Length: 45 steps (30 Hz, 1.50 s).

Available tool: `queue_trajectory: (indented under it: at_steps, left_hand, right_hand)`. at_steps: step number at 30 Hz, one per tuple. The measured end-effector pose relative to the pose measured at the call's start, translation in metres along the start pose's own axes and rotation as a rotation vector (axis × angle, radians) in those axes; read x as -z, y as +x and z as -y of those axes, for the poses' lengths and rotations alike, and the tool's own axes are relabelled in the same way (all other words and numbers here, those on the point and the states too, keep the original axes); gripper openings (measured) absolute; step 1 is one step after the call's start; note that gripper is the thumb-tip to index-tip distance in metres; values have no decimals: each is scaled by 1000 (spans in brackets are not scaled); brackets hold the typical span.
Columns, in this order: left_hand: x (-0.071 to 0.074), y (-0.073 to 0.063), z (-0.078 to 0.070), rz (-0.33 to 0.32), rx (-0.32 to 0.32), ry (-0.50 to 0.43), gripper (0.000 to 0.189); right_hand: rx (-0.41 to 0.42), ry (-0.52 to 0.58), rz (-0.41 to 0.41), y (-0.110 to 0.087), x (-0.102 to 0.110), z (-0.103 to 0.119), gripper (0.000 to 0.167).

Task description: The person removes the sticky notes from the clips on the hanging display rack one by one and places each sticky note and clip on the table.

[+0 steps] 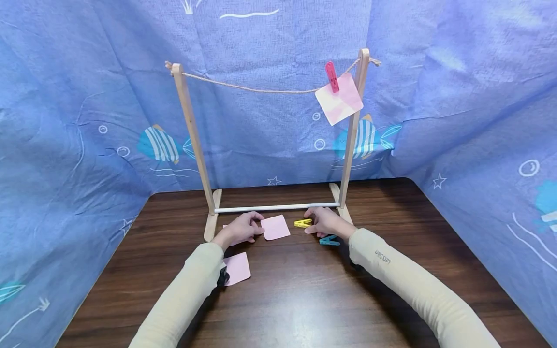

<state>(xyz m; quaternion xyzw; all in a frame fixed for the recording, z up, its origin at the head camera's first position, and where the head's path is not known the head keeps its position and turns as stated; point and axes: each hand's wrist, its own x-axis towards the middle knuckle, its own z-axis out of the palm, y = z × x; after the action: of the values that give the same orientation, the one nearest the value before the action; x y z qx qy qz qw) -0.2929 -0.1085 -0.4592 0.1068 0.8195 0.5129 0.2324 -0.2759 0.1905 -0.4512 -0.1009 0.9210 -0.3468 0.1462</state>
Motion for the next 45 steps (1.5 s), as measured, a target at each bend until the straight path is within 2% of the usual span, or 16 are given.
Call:
queue_trajectory:
  at_steps: [4,9,11,14,16,19,24,27,29,31,36,39,42,45]
  left_hand:
    - [3,1,-1,-3,-9,-2,38]
    - [7,2,-8,26,13,-94,39]
    - [11,2,-14,31,-23,-64,40]
    - [15,1,-29,26,-112,-3,39]
    - [17,-1,-46,28,-170,19,38]
    - [15,-6,-82,36,-213,-40,37]
    - [16,-14,-143,29,-311,-214,42]
    - [16,-16,-175,21,-362,-344,51]
    - [16,-17,-193,22,-390,-424,57]
    - [14,-18,-210,28,-416,-498,62]
    - [8,-16,-241,39,-448,-620,72]
    - [2,-11,-253,55,-451,-658,79]
    - [-6,-5,-261,55,-463,-687,81]
    - [-14,1,-267,54,-470,-733,79]
  right_hand:
    - [23,11,-1,1,3,0,49]
    - [73,19,3,1,9,-1,50]
    - [97,6,10,-1,16,3,49]
    - [146,0,59,-11,36,17,48]
    - [205,-38,107,-20,56,29,47]
    - [277,-86,193,-37,90,51,45]
    - [346,-163,273,-69,145,91,42]
    - [376,-142,288,-86,176,114,41]
    - [405,-110,245,-98,195,127,39]
    - [442,-60,151,-108,213,139,36]
    - [522,96,-196,-120,243,165,35]
    - [533,174,-361,-119,252,176,41]
    - [537,204,-451,-114,256,183,45]
    - [529,196,-479,-108,259,187,49]
